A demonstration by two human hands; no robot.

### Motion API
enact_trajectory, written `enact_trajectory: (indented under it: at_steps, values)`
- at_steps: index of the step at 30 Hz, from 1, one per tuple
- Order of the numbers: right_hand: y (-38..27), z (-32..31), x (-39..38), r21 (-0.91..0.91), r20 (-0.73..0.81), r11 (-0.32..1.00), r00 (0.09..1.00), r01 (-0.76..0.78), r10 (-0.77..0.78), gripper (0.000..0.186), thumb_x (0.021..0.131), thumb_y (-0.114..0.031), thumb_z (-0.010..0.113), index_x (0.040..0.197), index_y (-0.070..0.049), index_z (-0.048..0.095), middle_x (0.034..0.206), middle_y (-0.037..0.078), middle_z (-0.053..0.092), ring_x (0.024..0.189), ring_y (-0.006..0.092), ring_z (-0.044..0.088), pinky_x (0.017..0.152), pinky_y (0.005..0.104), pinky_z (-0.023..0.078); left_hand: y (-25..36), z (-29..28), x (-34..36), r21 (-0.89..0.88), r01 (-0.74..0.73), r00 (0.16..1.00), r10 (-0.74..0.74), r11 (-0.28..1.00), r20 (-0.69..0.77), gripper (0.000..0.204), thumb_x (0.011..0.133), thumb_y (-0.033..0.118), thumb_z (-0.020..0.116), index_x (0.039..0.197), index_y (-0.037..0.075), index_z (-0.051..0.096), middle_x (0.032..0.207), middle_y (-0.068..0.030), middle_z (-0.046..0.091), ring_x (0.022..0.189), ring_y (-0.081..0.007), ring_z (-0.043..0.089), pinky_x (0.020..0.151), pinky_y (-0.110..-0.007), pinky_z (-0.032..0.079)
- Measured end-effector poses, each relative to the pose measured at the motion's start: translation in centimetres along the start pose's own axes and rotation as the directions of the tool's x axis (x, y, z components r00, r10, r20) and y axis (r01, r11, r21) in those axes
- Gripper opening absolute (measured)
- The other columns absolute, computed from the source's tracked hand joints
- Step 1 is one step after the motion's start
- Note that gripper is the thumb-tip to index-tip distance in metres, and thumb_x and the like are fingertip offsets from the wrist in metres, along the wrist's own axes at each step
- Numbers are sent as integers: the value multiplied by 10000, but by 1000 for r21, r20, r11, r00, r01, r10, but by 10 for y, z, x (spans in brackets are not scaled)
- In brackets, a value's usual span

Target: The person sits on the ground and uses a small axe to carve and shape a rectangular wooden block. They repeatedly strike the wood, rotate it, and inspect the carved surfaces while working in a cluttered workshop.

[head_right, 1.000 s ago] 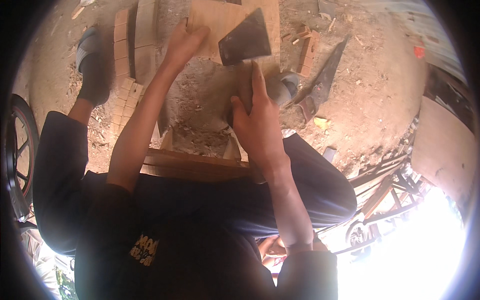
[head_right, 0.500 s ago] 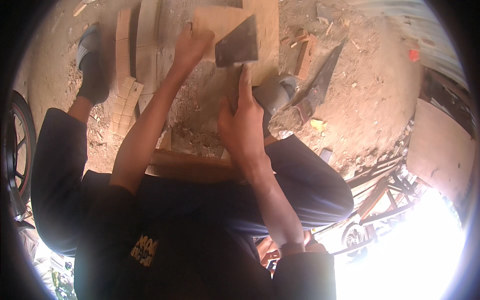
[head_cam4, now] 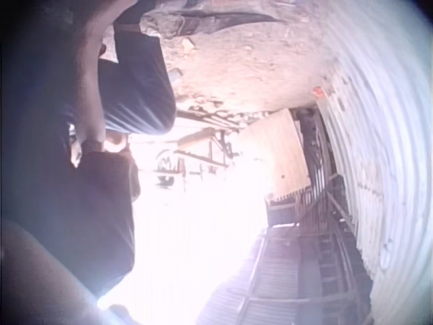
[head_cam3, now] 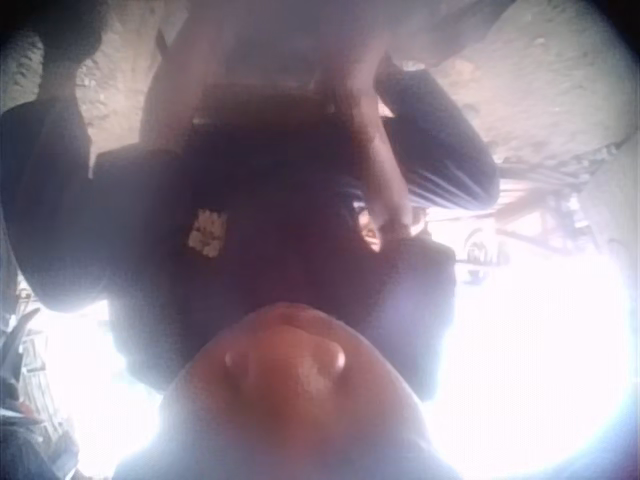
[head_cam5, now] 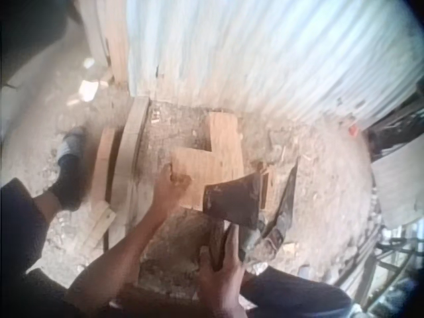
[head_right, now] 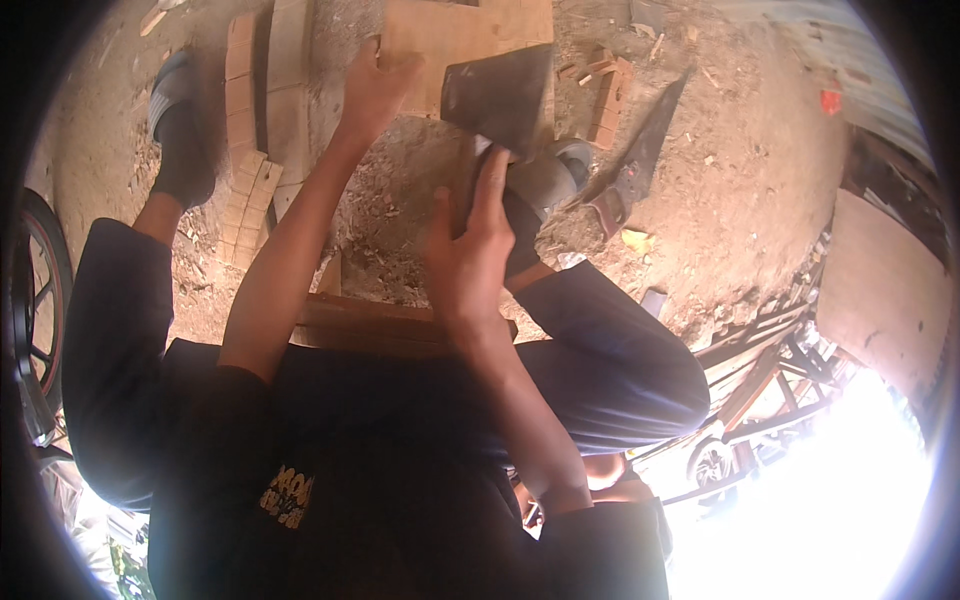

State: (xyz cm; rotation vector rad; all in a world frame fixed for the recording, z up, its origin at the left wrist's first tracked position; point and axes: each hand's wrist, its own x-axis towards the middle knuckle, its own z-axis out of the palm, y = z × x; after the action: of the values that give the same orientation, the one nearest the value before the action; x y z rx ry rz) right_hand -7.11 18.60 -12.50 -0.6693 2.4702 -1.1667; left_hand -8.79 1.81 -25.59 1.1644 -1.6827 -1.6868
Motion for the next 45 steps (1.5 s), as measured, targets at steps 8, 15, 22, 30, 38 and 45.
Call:
enact_trajectory:
  at_steps: [8,15,22,30,38,45]
  values:
    - [6,-2,-6,33,103,997,992,-73,69,628,901,28,560,1462,96,288,1178,347,604,1109,419,632,873,390,519,1,-3,-2,46,-32,999,32,998,14,457,800,250,727,1118,-49,591,971,-162,699,869,-215,684,767,-353,543]
    - [35,13,-9,-57,64,996,996,-62,66,619,908,2,579,1451,102,300,1252,365,558,1146,442,604,889,411,513,3,-1,-4,84,-89,996,87,992,25,393,811,212,721,1065,-54,584,943,-184,698,831,-236,699,723,-360,554]
    - [20,-5,1,14,28,992,992,-123,123,692,911,-5,585,1509,39,240,1117,252,628,975,270,632,777,320,506,9,0,-4,26,-32,999,32,999,-3,403,819,209,710,1085,-62,574,945,-192,694,827,-242,700,720,-359,555]
    - [23,-7,12,153,3,977,989,-146,147,724,928,-19,595,1533,16,200,735,26,573,524,65,500,447,235,412,9,-4,5,40,-45,999,45,998,-11,360,817,217,704,1038,-49,602,950,-188,696,807,-229,696,712,-343,551]
    - [56,-16,44,309,146,846,901,-434,408,471,935,-120,589,1357,35,448,726,45,565,513,103,548,427,258,465,4,-20,23,7,149,985,-147,989,-94,416,844,243,713,1137,-32,606,1055,-147,674,959,-214,642,841,-338,501]
    - [140,-35,63,-307,60,931,972,-197,226,548,883,-248,688,1329,13,506,962,171,665,847,282,684,785,414,562,12,-43,34,-471,388,865,-489,792,-111,509,928,325,671,1283,-10,529,1210,-108,611,1087,-215,595,936,-367,480]
